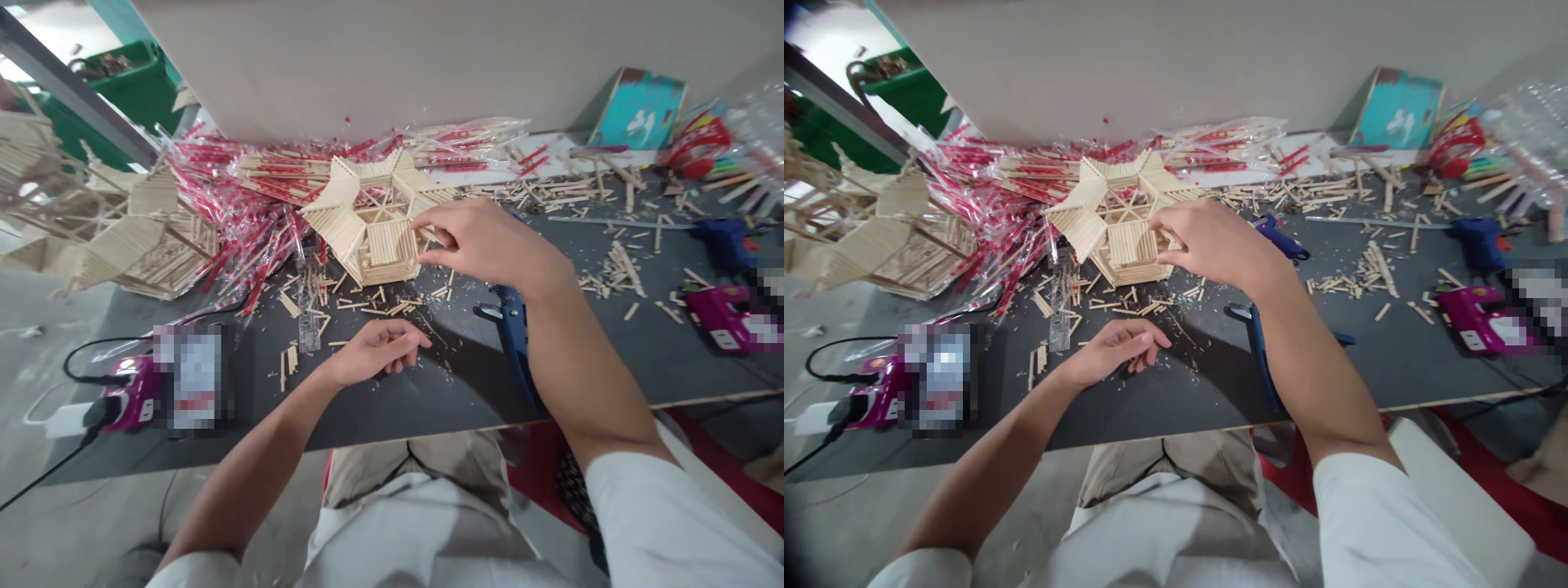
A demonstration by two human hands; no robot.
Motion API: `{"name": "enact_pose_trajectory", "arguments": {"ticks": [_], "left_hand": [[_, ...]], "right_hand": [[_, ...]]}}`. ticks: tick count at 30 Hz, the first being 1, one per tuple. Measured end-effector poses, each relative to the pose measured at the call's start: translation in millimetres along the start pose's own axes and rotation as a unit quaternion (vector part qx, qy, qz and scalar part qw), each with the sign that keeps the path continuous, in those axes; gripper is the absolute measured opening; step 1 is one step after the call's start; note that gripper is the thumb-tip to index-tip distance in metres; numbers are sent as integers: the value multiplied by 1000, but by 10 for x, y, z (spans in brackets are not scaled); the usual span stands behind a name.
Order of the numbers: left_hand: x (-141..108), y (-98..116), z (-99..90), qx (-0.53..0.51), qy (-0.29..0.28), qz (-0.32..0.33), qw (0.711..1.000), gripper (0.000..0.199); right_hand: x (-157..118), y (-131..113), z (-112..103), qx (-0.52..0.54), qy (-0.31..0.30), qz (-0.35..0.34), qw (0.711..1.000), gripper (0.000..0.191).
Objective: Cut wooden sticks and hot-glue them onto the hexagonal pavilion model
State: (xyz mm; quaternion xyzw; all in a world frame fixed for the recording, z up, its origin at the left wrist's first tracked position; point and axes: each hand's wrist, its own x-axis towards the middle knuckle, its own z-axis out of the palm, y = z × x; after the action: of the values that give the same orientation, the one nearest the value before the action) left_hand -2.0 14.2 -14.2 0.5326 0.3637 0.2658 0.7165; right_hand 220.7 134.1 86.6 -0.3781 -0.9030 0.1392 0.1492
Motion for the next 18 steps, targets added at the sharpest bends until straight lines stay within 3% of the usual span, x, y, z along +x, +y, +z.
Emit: {"name": "enact_pose_trajectory", "arguments": {"ticks": [13,18], "left_hand": [[-12,-8,6,18,-4,1,1000,48],[-68,105,-19,112,30,44,992,43]], "right_hand": [[-12,18,-12,7,-7,-7,1000,36],[-36,39,-42,17,-4,6,1000,44]]}}
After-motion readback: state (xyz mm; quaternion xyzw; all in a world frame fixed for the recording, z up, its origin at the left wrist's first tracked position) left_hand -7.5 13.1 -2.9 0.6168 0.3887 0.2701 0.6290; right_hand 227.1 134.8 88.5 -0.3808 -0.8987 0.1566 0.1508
